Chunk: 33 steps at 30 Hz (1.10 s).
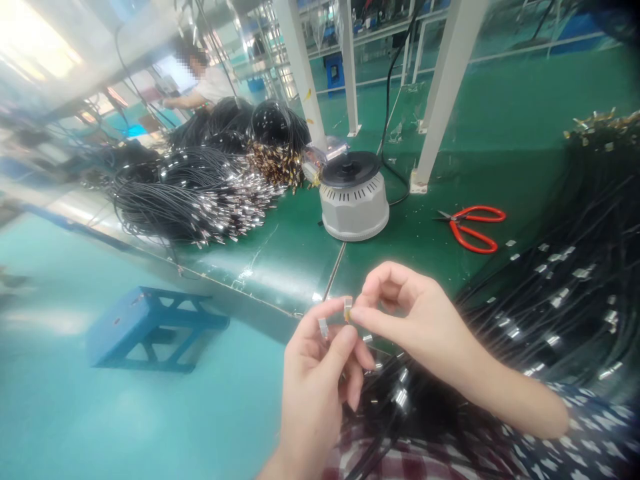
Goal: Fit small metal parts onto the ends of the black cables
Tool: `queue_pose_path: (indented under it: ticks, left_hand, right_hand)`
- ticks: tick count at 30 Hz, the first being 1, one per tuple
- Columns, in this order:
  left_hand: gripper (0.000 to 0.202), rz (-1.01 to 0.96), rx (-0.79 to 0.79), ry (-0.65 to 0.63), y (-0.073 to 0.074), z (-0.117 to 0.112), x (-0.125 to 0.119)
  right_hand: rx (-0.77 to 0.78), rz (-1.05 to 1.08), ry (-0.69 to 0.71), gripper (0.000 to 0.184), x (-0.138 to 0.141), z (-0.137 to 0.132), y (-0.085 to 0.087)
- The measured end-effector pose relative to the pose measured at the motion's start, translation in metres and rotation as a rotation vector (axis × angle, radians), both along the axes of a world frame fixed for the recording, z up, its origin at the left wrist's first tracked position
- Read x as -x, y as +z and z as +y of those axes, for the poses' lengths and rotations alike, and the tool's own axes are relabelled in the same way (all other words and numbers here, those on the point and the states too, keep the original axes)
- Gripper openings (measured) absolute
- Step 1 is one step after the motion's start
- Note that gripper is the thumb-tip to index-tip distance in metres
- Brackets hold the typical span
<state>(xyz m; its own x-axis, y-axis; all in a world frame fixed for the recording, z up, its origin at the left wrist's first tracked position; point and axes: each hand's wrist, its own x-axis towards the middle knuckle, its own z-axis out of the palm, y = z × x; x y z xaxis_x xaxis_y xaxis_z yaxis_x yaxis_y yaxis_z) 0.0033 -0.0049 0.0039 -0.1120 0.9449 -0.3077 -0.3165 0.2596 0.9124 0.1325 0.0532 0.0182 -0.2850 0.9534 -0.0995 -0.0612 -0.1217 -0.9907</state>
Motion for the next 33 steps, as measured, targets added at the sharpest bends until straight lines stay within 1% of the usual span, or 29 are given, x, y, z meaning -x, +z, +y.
queue_pose_path:
  ticks: [6, 8, 10, 13, 15, 18, 20, 23, 25, 30, 33]
  left_hand:
    - [0.023, 0.014, 0.001, 0.058, 0.003, 0.003, -0.002]
    - [0.020, 0.022, -0.022, 0.089, 0.004, 0.005, -0.001]
    - [0.015, 0.010, -0.047, 0.093, 0.005, 0.008, -0.001]
    - [0.016, -0.006, -0.054, 0.060, 0.008, 0.011, 0.000]
    - [0.019, -0.002, -0.042, 0.060, 0.009, 0.011, 0.001]
    - [0.018, 0.099, -0.041, 0.064, 0.009, 0.008, 0.005]
    - [0.017, 0.166, -0.043, 0.033, 0.007, 0.006, 0.008]
    - [0.015, 0.128, -0.031, -0.028, 0.004, 0.006, 0.012]
    - [0.014, 0.059, -0.015, -0.032, 0.003, 0.007, 0.012]
    - [0.013, -0.064, -0.009, -0.027, 0.001, 0.009, 0.009]
    - [0.012, -0.073, -0.017, -0.034, 0.000, 0.009, 0.009]
  right_hand:
    - [-0.054, 0.026, -0.015, 0.017, 0.004, -0.002, -0.003]
    - [-0.072, 0.039, -0.019, 0.017, 0.006, -0.003, -0.004]
    - [-0.092, 0.033, -0.040, 0.017, 0.006, -0.006, -0.005]
    - [-0.106, 0.018, -0.075, 0.017, 0.005, -0.008, -0.005]
    - [-0.100, 0.031, -0.075, 0.017, 0.003, -0.008, -0.005]
    - [-0.101, 0.043, -0.073, 0.018, 0.001, -0.006, -0.004]
    - [-0.107, 0.038, -0.077, 0.018, -0.001, -0.005, -0.004]
    - [-0.108, 0.031, -0.081, 0.017, -0.002, -0.006, -0.004]
    - [-0.080, 0.057, -0.072, 0.016, -0.004, -0.007, -0.006]
    - [0.105, 0.197, -0.014, 0.017, -0.005, -0.006, -0.011]
    - [0.113, 0.232, -0.032, 0.018, -0.003, -0.005, -0.012]
